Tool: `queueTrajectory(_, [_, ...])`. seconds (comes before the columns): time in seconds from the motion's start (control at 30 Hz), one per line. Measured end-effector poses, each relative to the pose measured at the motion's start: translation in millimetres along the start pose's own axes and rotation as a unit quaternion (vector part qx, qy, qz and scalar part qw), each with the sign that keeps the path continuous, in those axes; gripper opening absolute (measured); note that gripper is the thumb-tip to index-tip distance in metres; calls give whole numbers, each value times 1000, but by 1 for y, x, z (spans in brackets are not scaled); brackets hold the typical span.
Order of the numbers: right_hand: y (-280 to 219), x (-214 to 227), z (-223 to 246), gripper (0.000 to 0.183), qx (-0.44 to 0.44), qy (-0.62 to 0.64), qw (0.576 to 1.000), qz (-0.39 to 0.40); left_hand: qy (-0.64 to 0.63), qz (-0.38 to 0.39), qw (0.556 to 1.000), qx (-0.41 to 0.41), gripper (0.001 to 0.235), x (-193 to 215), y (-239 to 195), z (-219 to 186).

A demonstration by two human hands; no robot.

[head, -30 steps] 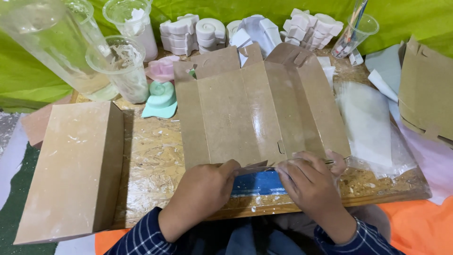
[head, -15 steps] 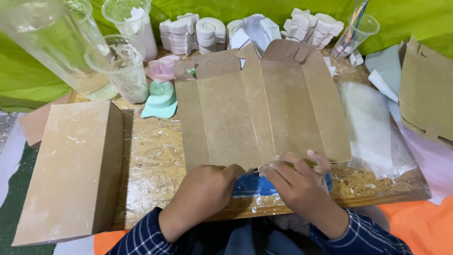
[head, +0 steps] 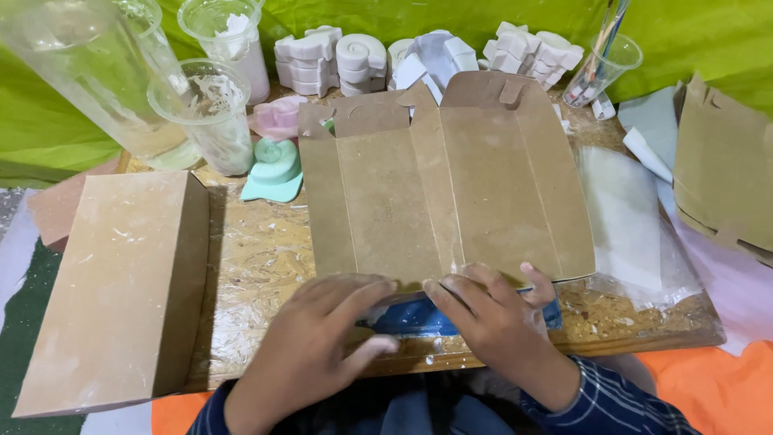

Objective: The person folds a flat cardboard box into shape, then places several small white items wrapped in plastic and a wooden stick into the box. The person closes the box and sets it aside. Finally, the person picks up a white star-shaped object and uses a wooden stick to apply a white substance to its surface.

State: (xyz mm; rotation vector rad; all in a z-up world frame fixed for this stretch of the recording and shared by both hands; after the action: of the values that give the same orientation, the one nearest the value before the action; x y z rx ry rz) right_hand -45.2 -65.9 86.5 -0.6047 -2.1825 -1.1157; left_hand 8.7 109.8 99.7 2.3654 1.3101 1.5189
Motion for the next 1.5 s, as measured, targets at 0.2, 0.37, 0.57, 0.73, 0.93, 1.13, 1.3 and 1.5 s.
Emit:
queueTrajectory(0.2, [-5,-8,3,26,-5,5,1000,5,60,-59,995,49,24,-10,-51,48])
queueTrajectory(0.37, [-1,-8,6,15,-28,3,1000,-8,-8,-126,990,56,4,-17,-38,33])
queueTrajectory(0.57, [-7,-11,8,9,-40,45,998,-7,-6,-184,982,34,8,-31,-35,22])
queueTrajectory(0.73, [-4,-8,6,19,-25,66,997,5,39,-207,977,23,4,-41,-36,20])
queueTrajectory(0.93, [-9,-11,8,24,-23,73,997,13,40,-198,979,13,30,-54,-49,22])
queueTrajectory(1.13, [-4,-3,11,15,-21,55,998,-12,94,-157,983,-32,33,-49,-36,-1])
queueTrajectory(1.3, [-10,-6,24,18,-1,-18,1000,-2,124,-168,977,-36,28,-37,-29,-6])
queueTrajectory(1.5, [-8,26,0,19,48,-7,999,-17,-19,-289,951,108,34,-3,-46,32])
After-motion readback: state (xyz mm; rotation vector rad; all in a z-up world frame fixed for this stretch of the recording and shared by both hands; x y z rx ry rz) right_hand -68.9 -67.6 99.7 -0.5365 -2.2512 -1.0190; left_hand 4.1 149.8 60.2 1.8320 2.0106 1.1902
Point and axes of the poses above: each hand's wrist, its own y-axis towards the middle knuckle, its own x-axis out of the back of the hand, z = x × y, the point moved 7 cm from there along y, towards the middle knuckle, and after that the axes turned 4 degrees about x, right-handed, at the moved point
